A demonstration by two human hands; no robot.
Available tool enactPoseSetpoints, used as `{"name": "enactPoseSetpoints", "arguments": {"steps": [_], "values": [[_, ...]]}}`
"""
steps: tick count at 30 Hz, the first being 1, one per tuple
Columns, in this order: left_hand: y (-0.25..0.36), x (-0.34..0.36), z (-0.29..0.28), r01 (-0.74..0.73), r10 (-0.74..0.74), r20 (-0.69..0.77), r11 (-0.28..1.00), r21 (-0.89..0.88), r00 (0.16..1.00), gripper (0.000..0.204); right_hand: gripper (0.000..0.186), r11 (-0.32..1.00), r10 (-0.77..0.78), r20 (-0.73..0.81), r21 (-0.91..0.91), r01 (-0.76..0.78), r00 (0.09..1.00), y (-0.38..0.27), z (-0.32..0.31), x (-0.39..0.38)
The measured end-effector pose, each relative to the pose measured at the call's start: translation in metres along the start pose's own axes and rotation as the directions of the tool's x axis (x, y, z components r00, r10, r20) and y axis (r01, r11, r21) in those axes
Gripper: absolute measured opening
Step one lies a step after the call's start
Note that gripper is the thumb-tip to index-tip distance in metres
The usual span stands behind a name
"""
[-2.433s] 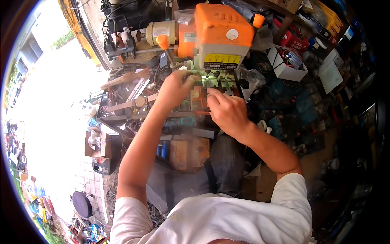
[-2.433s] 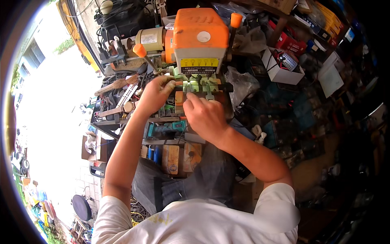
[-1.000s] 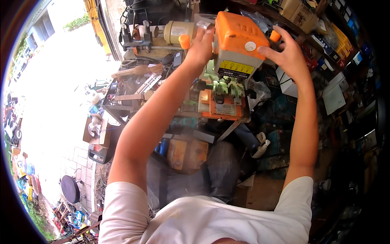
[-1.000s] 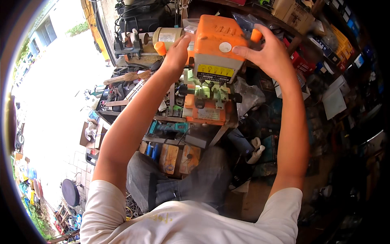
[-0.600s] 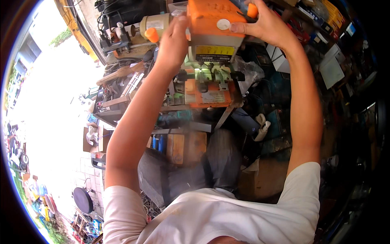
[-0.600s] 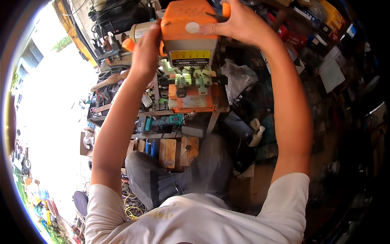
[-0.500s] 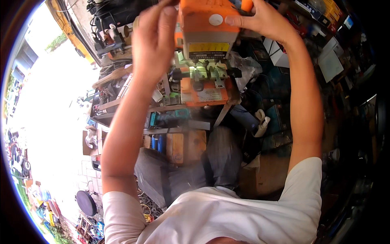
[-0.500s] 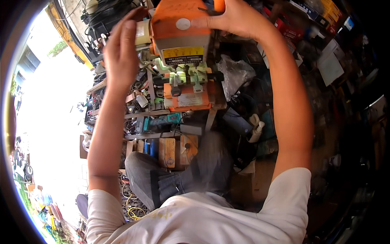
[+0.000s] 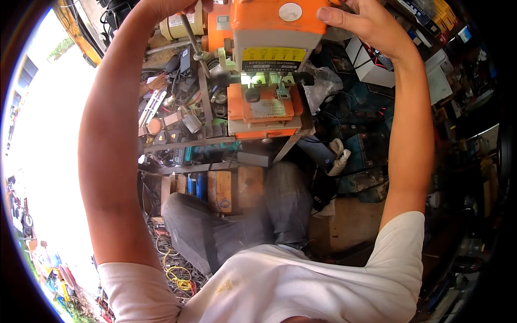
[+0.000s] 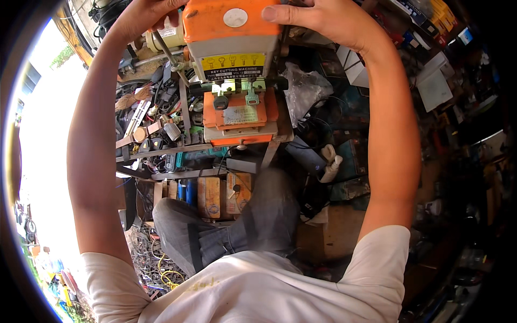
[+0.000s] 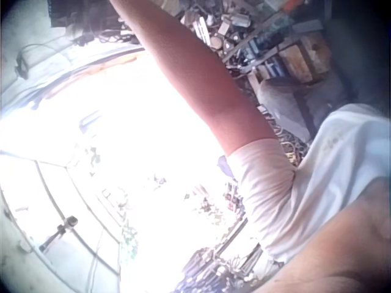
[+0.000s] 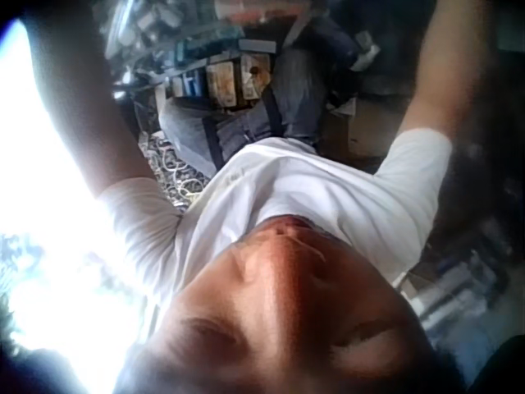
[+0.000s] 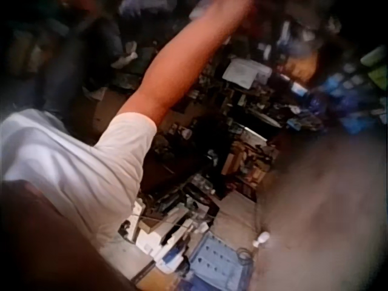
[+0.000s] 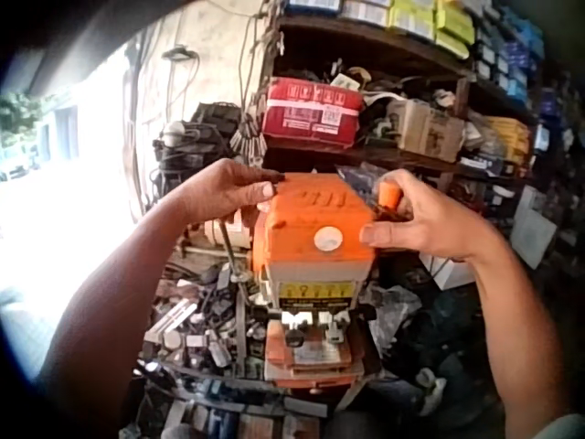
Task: The person operates a key cutting machine to duplicate keys. They insert a key blank into the machine's vise, lower the cutting arm to machine the key, and then remove the finished key. This process is repeated for multiple keys.
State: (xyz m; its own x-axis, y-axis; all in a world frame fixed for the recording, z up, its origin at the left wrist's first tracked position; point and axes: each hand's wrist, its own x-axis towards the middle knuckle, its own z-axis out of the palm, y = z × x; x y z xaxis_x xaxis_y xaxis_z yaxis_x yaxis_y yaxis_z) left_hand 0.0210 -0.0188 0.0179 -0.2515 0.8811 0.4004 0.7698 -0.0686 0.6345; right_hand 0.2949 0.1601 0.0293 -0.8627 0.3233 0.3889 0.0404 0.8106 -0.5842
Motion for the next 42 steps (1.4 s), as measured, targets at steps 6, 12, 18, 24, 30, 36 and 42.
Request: {"name": "enactPoseSetpoints", "arguments": {"steps": [6, 12, 18, 24, 30, 36, 42], "values": [[-0.03, 0.025, -0.002, 0.016, -0.015, 0.013, 0.998, -0.059, 1.0, 0.079, 0.064, 0.998, 0.051, -0.015, 0.026, -0.051, 0.999, -0.009, 0.003, -0.006], [-0.029, 0.021, -0.007, -0.029, 0.029, -0.006, 1.0, -0.013, 1.0, 0.079, 0.054, 0.999, -0.037, -0.106, -0.015, 0.035, 0.994, -0.013, 0.012, -0.014], [-0.035, 0.024, -0.002, -0.034, 0.034, -0.004, 0.999, -0.018, 0.999, 0.081, 0.044, 0.998, -0.061, -0.243, -0.036, 0.054, 0.968, -0.015, 0.03, -0.023], [-0.027, 0.02, -0.002, -0.077, 0.077, -0.001, 0.997, -0.032, 0.997, 0.083, 0.044, 0.996, -0.056, -0.304, -0.081, 0.033, 0.951, -0.019, 0.033, -0.025], [-0.027, 0.021, -0.003, -0.064, 0.064, 0.011, 0.998, -0.025, 0.998, 0.085, 0.045, 0.994, -0.061, -0.337, -0.11, 0.025, 0.94, -0.014, 0.036, -0.027], [-0.03, 0.023, -0.004, -0.03, 0.03, -0.019, 0.999, 0.012, 0.999, 0.084, 0.045, 0.99, -0.107, -0.356, -0.128, 0.065, 0.928, -0.014, 0.038, -0.029], [-0.028, 0.022, 0.0, -0.052, 0.05, -0.04, 0.998, -0.033, 0.998, 0.085, 0.045, 0.992, -0.054, -0.37, -0.128, 0.006, 0.928, -0.016, 0.038, -0.028]]}}
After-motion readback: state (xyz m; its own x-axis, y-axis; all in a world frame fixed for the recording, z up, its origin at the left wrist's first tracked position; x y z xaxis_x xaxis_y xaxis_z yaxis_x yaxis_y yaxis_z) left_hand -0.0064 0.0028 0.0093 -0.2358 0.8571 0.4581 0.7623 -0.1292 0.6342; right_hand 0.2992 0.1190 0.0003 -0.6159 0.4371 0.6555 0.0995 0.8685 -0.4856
